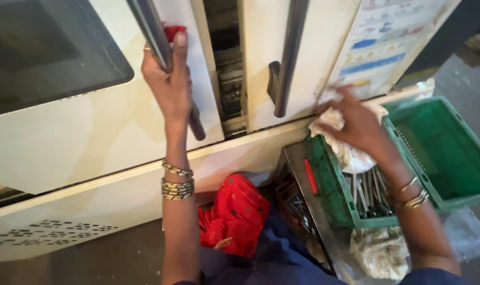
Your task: The person cleans the exterior handles and interior components of a white industrial machine using a red cloth and metal tools. They wipe the handles, open the door to clean inside, and use a tool to clean a small metal part before placing it back.
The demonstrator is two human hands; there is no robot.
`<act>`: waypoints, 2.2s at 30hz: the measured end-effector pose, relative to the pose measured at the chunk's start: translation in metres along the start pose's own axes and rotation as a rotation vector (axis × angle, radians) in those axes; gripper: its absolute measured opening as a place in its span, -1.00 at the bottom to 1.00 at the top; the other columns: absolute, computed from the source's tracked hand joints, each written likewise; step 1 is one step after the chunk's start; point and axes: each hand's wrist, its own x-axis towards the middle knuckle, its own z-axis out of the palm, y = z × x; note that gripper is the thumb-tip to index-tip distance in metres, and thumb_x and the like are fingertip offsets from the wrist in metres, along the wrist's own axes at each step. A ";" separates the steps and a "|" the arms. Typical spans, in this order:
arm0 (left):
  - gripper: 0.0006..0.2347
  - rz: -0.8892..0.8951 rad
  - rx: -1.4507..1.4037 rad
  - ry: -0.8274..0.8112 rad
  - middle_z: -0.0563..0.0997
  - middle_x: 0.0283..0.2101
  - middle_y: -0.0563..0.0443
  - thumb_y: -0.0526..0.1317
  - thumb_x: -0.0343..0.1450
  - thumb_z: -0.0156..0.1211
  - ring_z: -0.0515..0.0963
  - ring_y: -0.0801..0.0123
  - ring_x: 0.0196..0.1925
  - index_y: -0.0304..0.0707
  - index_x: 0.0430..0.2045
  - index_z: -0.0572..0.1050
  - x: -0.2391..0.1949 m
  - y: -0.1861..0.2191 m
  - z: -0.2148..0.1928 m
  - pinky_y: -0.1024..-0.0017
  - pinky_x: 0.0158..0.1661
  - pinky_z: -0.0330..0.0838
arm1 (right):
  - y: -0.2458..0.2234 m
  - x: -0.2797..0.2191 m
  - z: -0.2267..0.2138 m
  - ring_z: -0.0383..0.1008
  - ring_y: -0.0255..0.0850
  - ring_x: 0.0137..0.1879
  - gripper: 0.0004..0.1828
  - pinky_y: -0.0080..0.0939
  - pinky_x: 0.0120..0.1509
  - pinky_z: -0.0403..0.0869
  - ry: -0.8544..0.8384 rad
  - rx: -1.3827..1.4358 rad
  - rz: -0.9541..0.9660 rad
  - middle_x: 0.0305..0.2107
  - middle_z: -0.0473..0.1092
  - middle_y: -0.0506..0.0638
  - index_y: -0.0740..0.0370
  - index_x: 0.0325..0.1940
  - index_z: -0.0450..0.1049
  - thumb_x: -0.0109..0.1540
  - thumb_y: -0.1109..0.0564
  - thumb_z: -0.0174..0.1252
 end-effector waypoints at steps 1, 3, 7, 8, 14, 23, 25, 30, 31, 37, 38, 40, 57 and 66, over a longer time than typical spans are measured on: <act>-0.60 -0.002 -0.007 -0.003 0.38 -0.56 0.28 0.09 0.53 0.25 0.33 0.68 -0.62 -0.33 -0.07 0.50 -0.002 -0.002 0.008 0.61 -0.59 0.18 | -0.008 -0.016 0.008 0.51 0.05 0.15 -0.65 0.04 0.08 0.53 -0.057 0.046 -0.005 0.29 0.34 0.05 0.02 -0.10 0.59 0.10 -0.10 0.41; -0.63 -0.010 -0.035 -0.010 0.31 -0.55 0.27 0.06 0.55 0.27 0.26 0.67 -0.58 -0.35 -0.12 0.51 -0.006 -0.010 0.027 0.60 -0.54 0.09 | -0.014 -0.046 0.015 0.55 0.03 0.03 -0.64 0.01 -0.01 0.53 -0.138 0.065 0.098 0.29 0.35 0.05 0.01 -0.11 0.60 0.10 -0.14 0.40; -0.68 0.034 -0.059 -0.049 0.32 -0.50 0.25 0.03 0.62 0.26 0.27 0.67 -0.55 -0.31 -0.14 0.51 -0.014 -0.025 0.060 0.58 -0.46 0.15 | -0.005 -0.106 0.010 0.61 -0.02 -0.27 -0.61 -0.05 -0.17 0.52 -0.114 0.069 0.529 0.28 0.39 -0.05 0.00 -0.07 0.59 0.12 -0.17 0.36; -0.69 0.065 -0.066 -0.056 0.32 -0.48 0.22 0.02 0.65 0.25 0.26 0.64 -0.50 -0.32 -0.12 0.52 -0.017 -0.028 0.068 0.58 -0.42 0.15 | 0.000 -0.119 0.010 0.62 -0.02 -0.21 -0.63 -0.06 -0.14 0.53 -0.031 0.051 0.501 0.23 0.42 -0.02 0.01 -0.06 0.60 0.15 -0.16 0.36; -0.68 0.004 -0.074 -0.053 0.26 -0.56 0.27 0.02 0.60 0.25 0.26 0.66 -0.55 -0.28 -0.03 0.49 -0.022 -0.028 0.065 0.60 -0.50 0.16 | 0.058 -0.159 0.024 0.60 0.00 -0.18 -0.46 -0.01 -0.04 0.53 0.101 0.063 0.529 0.23 0.37 0.21 0.06 0.20 0.48 0.20 -0.15 0.34; -0.73 -0.082 -0.111 -0.038 0.34 -0.42 0.21 -0.07 0.62 0.27 0.34 0.66 -0.49 -0.30 -0.03 0.42 -0.065 -0.035 0.038 0.61 -0.45 0.31 | 0.141 -0.101 0.120 0.42 0.43 0.05 -0.41 0.24 0.04 0.49 -0.101 -0.139 0.229 0.19 0.21 0.46 0.21 0.20 0.39 0.12 0.06 0.33; -0.75 -0.056 -0.133 -0.038 0.40 -0.28 0.16 -0.13 0.62 0.26 0.36 0.64 -0.43 -0.31 0.00 0.39 -0.069 -0.040 0.034 0.59 -0.38 0.35 | 0.147 -0.099 0.132 0.45 0.36 0.05 -0.46 0.22 0.07 0.50 -0.010 -0.128 0.195 0.13 0.30 0.34 0.20 0.22 0.41 0.13 0.17 0.25; -0.65 0.113 0.147 -0.021 0.56 -0.23 0.07 -0.23 0.67 0.24 0.47 0.54 -0.25 -0.23 0.26 0.22 -0.085 -0.057 0.022 0.53 -0.12 0.45 | 0.153 -0.112 0.108 0.50 0.25 -0.13 -0.71 0.20 -0.13 0.47 0.064 -0.232 0.305 -0.10 0.45 0.23 0.25 0.09 0.47 0.29 0.18 0.19; -0.59 0.044 0.149 -0.029 0.56 -0.17 -0.01 -0.21 0.65 0.24 0.48 0.46 -0.22 -0.26 0.31 0.18 -0.087 -0.061 0.019 0.47 -0.08 0.45 | 0.154 -0.116 0.098 0.49 0.24 -0.16 -0.76 0.20 -0.15 0.45 0.127 -0.261 0.328 -0.15 0.46 0.22 0.29 0.06 0.48 0.33 0.17 0.18; -0.15 0.101 0.669 0.068 -0.12 0.52 -0.61 -0.06 0.52 0.29 -0.12 -0.31 0.61 -0.68 0.43 -0.23 -0.173 -0.066 0.038 -0.05 0.55 -0.30 | 0.127 -0.154 0.031 0.22 0.18 -0.40 -0.56 0.13 -0.32 0.17 0.493 -0.142 0.524 -0.49 0.21 0.31 0.48 -0.33 0.35 0.55 0.10 0.07; -0.16 0.088 0.516 0.072 0.02 0.52 -0.48 -0.09 0.45 0.33 0.01 -0.21 0.61 -0.57 0.45 -0.13 -0.206 -0.060 0.041 0.02 0.58 -0.16 | 0.110 -0.157 0.027 0.12 0.16 -0.47 -0.39 0.10 -0.36 0.10 0.539 -0.106 0.637 -0.54 0.13 0.31 0.54 -0.46 0.24 0.57 0.06 0.06; -0.12 -0.291 0.086 -0.181 0.10 0.46 -0.42 -0.02 0.41 0.32 0.18 -0.07 0.51 -0.57 0.45 -0.15 -0.280 -0.045 0.049 0.10 0.47 0.04 | 0.050 -0.171 0.040 0.23 -0.19 -0.48 -0.58 0.02 -0.34 0.15 0.581 0.169 0.361 -0.58 0.22 0.18 0.46 -0.39 0.27 0.52 0.16 -0.01; -0.63 -0.992 -1.054 -0.525 0.16 0.49 0.05 0.20 0.60 -0.22 0.17 0.17 0.50 0.15 0.19 0.31 -0.357 0.001 0.042 0.07 0.39 0.03 | -0.088 -0.139 0.087 0.51 0.08 0.04 -0.45 -0.03 0.18 0.47 0.584 0.352 0.369 -0.09 0.46 0.18 0.34 0.08 0.44 0.06 0.11 0.40; -0.41 -0.773 -0.927 -0.723 0.46 0.29 -0.32 0.28 0.57 -0.39 0.48 0.04 0.31 0.03 0.46 -0.03 -0.319 -0.019 0.028 0.10 0.29 0.33 | 0.039 -0.118 0.020 0.39 0.22 0.24 -0.29 0.21 0.25 0.37 0.559 -0.318 0.258 0.06 0.36 0.31 0.27 0.24 0.46 0.08 0.01 0.50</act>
